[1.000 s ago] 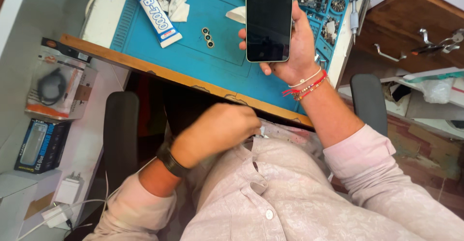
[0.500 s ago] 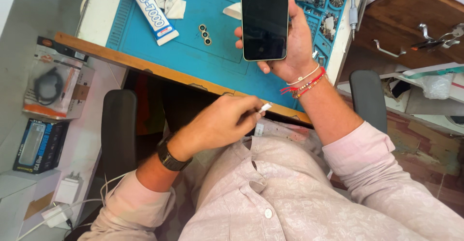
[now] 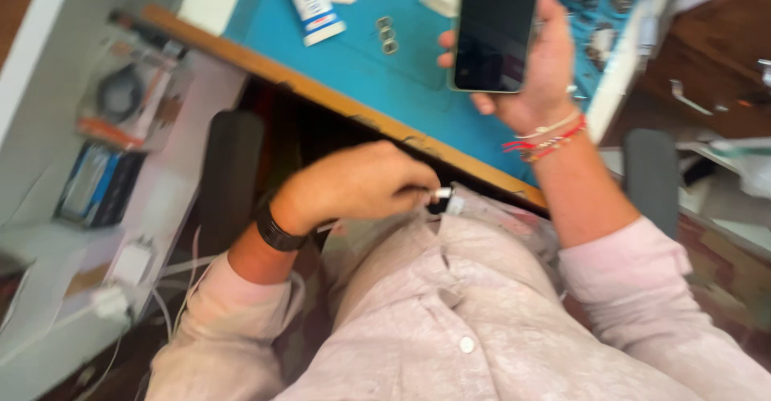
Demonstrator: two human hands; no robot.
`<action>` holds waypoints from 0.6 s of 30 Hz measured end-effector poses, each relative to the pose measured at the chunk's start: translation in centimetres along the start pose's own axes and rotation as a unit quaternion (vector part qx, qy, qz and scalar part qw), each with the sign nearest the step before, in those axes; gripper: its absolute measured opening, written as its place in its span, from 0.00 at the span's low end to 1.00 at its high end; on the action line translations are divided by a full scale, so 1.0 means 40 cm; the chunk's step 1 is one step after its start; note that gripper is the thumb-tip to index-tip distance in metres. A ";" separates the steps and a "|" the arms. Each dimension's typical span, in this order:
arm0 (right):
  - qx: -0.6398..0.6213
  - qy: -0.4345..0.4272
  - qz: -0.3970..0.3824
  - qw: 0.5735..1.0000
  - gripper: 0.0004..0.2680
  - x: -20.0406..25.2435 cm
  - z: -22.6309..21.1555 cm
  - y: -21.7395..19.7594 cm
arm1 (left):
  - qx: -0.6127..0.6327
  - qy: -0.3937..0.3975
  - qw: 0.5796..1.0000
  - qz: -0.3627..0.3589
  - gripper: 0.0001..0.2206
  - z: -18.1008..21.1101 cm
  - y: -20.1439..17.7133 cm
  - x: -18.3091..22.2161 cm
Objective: The person reassembles a disassembled smartphone by placing a black internal component onto the motherboard. They use a toothbrush to clean the interior, then apply a substance from a blue glue gun to the edges. After wiping the surface with a tissue, they connect a charging cable and power on the device.
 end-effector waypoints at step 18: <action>-0.020 0.027 0.057 0.998 0.27 0.036 0.005 -0.020 | -0.040 -0.527 0.832 0.170 0.11 -0.828 -0.048 0.544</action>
Point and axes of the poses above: each hand's wrist, its own x-axis away from the middle knuckle, its own y-axis out of the palm, z = x × y, the point moved 9 cm from there along -x, towards the middle knuckle, and after that the axes turned 14 degrees about -y, right-handed, at the moved point
